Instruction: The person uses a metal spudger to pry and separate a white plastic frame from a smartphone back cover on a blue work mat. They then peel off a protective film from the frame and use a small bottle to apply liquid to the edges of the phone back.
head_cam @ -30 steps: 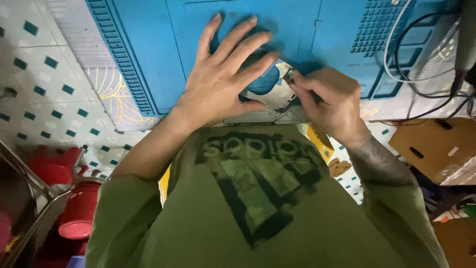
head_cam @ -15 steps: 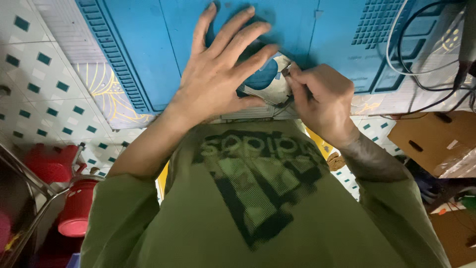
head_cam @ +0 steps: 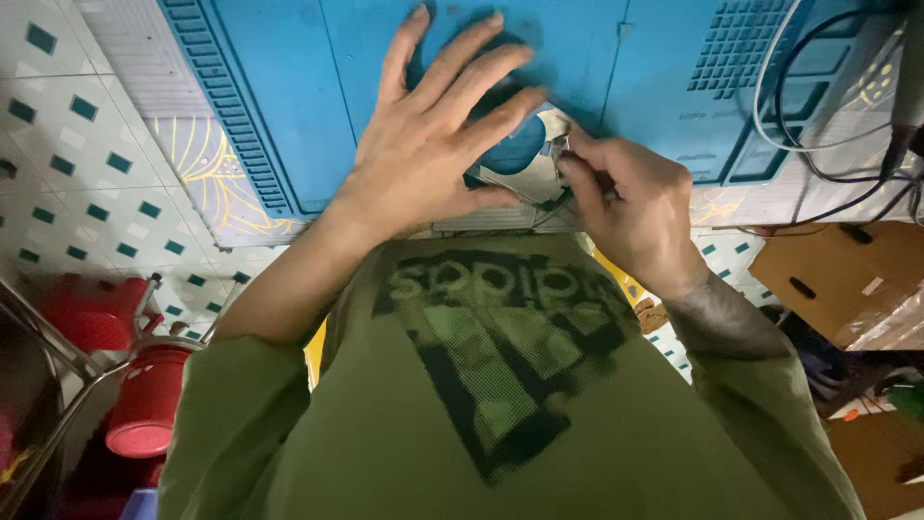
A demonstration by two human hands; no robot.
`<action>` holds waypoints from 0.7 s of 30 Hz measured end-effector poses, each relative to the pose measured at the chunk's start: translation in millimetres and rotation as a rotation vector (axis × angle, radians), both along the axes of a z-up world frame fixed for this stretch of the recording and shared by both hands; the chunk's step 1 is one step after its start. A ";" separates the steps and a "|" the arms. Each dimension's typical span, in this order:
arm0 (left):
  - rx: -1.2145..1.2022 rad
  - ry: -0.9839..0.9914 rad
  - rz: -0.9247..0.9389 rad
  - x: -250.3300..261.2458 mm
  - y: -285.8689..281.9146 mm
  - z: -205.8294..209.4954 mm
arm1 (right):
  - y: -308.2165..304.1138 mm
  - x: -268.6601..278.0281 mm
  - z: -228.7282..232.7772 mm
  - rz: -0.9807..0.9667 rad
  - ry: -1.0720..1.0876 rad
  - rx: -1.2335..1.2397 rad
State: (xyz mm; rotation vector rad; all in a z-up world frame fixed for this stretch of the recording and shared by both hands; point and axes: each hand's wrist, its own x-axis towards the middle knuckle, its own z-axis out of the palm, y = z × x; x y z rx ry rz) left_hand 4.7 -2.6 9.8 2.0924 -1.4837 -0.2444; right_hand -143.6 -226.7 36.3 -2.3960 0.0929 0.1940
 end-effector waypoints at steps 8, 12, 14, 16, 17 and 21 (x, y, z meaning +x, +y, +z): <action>-0.017 -0.032 0.000 0.4 0.7 -3.2 | -8.6 11.6 2.0 0.206 -0.096 -0.060; -0.013 -0.004 0.005 0.4 -0.6 -0.5 | -12.9 16.0 3.4 0.257 -0.108 -0.033; -0.014 -0.018 0.016 -13.5 1.7 -7.1 | -16.1 -9.3 -3.7 0.287 -0.085 -0.098; -0.039 -0.107 0.038 0.9 -3.6 -4.8 | -18.7 7.5 -3.9 0.320 -0.133 -0.200; -0.014 -0.065 0.060 -0.5 -4.4 0.5 | -12.5 12.7 4.9 0.258 -0.094 -0.085; -0.068 -0.048 0.164 -14.5 -8.1 -14.1 | 0.4 15.3 7.8 0.116 -0.171 0.032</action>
